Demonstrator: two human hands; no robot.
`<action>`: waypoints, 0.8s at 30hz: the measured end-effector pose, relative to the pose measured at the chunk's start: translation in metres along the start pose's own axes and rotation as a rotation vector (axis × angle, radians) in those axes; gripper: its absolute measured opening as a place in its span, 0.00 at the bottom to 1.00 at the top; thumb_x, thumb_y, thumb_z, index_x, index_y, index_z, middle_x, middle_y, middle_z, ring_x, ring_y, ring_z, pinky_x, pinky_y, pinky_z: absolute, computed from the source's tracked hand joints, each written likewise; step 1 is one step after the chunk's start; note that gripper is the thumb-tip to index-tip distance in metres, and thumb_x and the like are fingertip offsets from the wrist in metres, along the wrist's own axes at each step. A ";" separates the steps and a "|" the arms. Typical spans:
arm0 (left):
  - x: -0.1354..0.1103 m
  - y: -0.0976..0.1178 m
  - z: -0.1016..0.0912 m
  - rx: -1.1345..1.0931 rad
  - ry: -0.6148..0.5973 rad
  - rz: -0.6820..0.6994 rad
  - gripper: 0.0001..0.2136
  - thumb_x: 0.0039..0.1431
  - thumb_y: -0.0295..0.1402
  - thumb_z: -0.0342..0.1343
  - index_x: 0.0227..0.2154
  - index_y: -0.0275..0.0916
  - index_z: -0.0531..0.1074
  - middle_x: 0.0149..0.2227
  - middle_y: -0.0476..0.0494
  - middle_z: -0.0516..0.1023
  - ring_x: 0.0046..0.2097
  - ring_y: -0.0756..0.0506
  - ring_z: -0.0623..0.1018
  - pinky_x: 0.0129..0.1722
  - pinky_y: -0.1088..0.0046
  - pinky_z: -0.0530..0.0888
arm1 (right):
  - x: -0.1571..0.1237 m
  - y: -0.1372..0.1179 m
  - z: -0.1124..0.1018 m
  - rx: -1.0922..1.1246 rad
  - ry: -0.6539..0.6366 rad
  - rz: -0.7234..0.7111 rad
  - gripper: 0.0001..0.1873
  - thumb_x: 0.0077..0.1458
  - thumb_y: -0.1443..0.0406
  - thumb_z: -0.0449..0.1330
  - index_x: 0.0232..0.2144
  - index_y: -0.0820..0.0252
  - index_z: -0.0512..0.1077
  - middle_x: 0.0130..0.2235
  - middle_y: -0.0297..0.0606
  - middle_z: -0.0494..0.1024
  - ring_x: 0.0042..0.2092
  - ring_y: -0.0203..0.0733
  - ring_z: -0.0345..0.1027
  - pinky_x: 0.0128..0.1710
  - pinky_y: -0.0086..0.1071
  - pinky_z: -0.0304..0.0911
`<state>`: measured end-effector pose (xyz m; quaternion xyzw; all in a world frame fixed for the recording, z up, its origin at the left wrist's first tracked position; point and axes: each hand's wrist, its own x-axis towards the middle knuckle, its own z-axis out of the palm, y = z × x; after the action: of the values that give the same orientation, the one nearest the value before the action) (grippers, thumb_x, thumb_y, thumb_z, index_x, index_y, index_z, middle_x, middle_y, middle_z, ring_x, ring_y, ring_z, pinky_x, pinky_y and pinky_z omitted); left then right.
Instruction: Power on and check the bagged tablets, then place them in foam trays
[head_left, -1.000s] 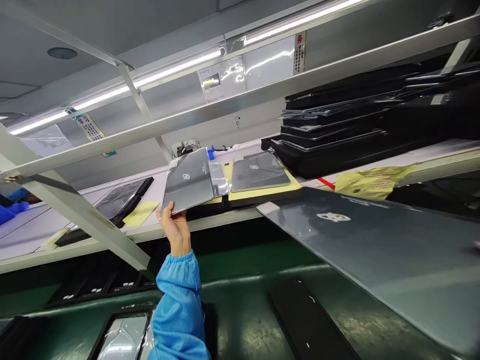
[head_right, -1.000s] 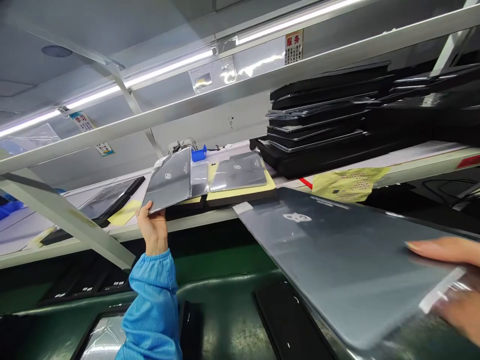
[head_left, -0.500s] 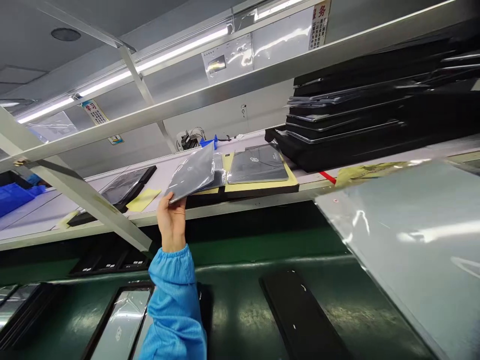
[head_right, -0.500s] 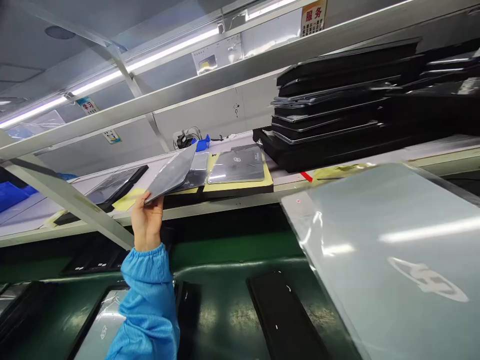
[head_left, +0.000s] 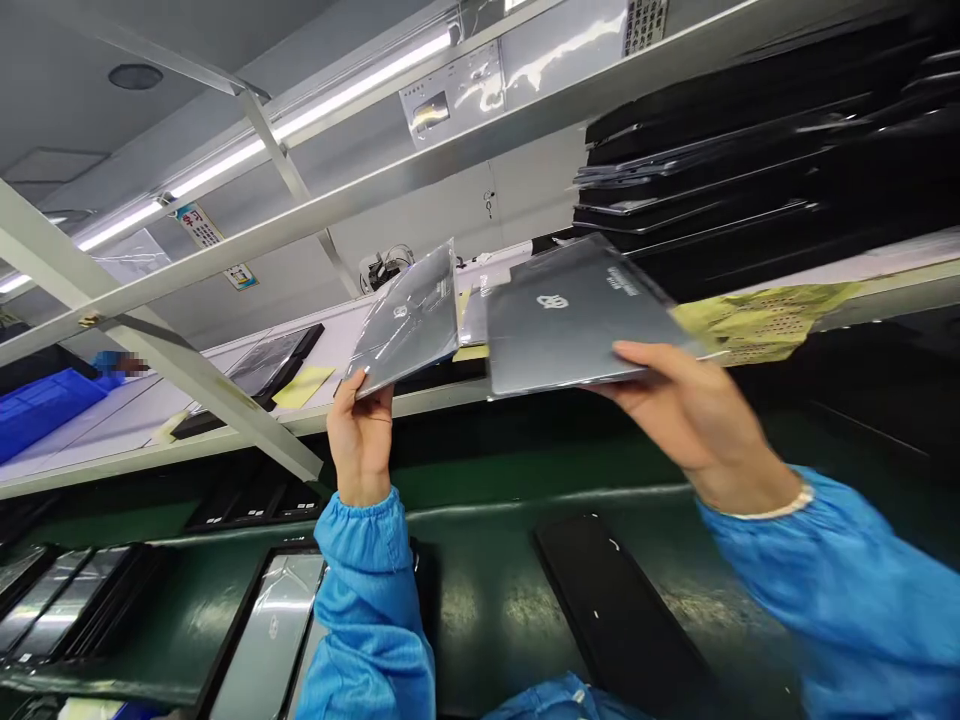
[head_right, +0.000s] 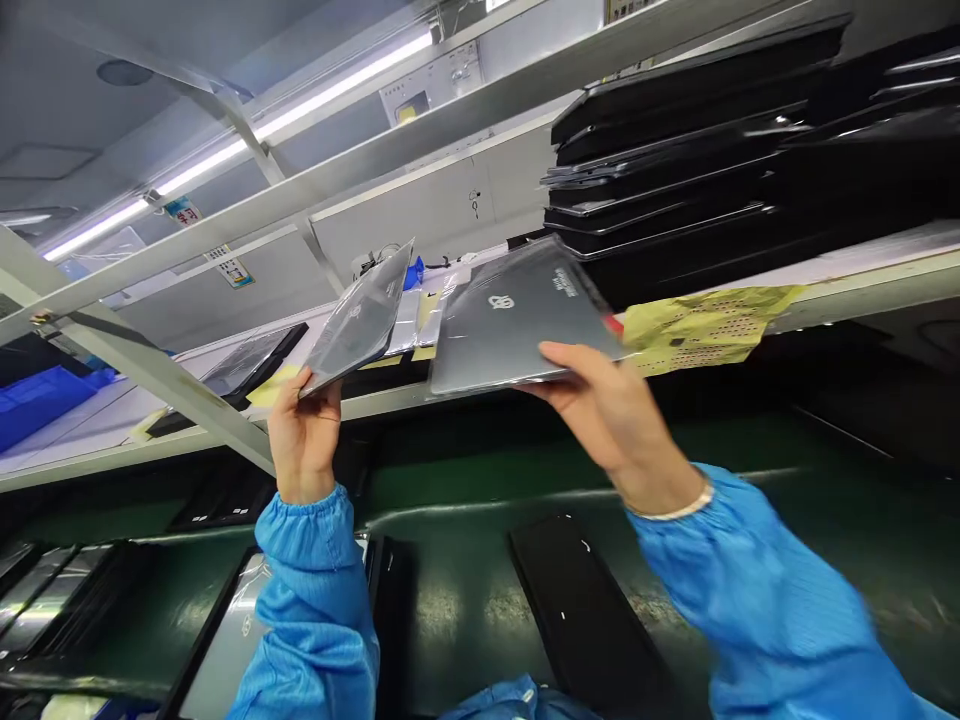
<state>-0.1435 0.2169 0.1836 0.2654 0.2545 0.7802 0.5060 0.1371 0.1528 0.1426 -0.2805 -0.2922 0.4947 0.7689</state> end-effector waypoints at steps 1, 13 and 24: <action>-0.005 -0.003 0.002 0.007 -0.003 -0.011 0.09 0.63 0.17 0.54 0.33 0.32 0.78 0.36 0.43 0.85 0.38 0.49 0.84 0.43 0.77 0.82 | 0.007 0.011 0.011 0.046 -0.021 0.022 0.26 0.39 0.66 0.78 0.43 0.53 0.76 0.45 0.34 0.80 0.47 0.49 0.76 0.39 0.39 0.81; -0.050 -0.006 -0.018 0.483 -0.160 0.024 0.14 0.55 0.27 0.71 0.43 0.45 0.77 0.43 0.53 0.82 0.47 0.50 0.81 0.46 0.82 0.79 | -0.011 0.082 0.041 0.345 -0.252 0.150 0.44 0.44 0.49 0.81 0.59 0.49 0.69 0.49 0.35 0.81 0.49 0.48 0.77 0.43 0.37 0.78; -0.034 0.031 -0.083 0.662 -0.068 -0.600 0.41 0.28 0.60 0.76 0.51 0.51 0.79 0.41 0.40 0.86 0.44 0.26 0.85 0.21 0.62 0.84 | -0.063 0.065 0.016 0.139 -0.466 0.126 0.50 0.47 0.56 0.78 0.68 0.57 0.64 0.49 0.36 0.79 0.49 0.43 0.73 0.51 0.32 0.71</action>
<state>-0.2076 0.1638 0.1387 0.3529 0.5395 0.4665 0.6056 0.0653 0.1200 0.0953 -0.1228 -0.4087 0.6117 0.6661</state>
